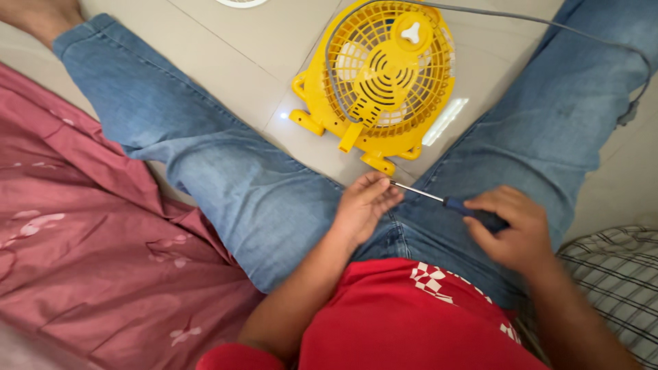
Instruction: The person lies on the floor servicing a small yellow desk fan, using a screwdriver to unscrew and remove the rear grille and fan blade, then reattaching the blade and front cover and checking the reassembled fan.
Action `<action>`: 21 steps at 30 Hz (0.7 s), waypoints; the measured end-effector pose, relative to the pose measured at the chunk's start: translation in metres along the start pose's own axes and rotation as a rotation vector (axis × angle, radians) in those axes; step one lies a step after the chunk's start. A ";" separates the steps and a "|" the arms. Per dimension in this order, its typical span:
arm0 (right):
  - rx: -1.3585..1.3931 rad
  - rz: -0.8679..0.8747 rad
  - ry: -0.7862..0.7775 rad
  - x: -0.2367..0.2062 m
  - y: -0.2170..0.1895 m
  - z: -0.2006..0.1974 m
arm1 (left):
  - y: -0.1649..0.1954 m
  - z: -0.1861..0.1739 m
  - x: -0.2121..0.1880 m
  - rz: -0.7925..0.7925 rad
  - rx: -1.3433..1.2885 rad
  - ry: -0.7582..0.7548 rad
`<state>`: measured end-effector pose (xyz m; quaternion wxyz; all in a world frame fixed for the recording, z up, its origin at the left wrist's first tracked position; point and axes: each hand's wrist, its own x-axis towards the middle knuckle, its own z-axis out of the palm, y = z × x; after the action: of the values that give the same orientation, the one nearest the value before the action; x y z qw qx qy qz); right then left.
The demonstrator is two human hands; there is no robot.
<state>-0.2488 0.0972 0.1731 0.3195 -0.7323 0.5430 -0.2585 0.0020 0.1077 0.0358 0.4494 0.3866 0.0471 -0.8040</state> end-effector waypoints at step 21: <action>-0.019 0.354 0.162 -0.044 0.009 0.011 | -0.026 -0.009 0.012 0.220 0.481 0.149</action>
<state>-0.2591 0.1393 0.1576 0.3082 -0.6053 0.6896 -0.2513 -0.0162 0.1189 0.0140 0.4246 0.5432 -0.1545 -0.7077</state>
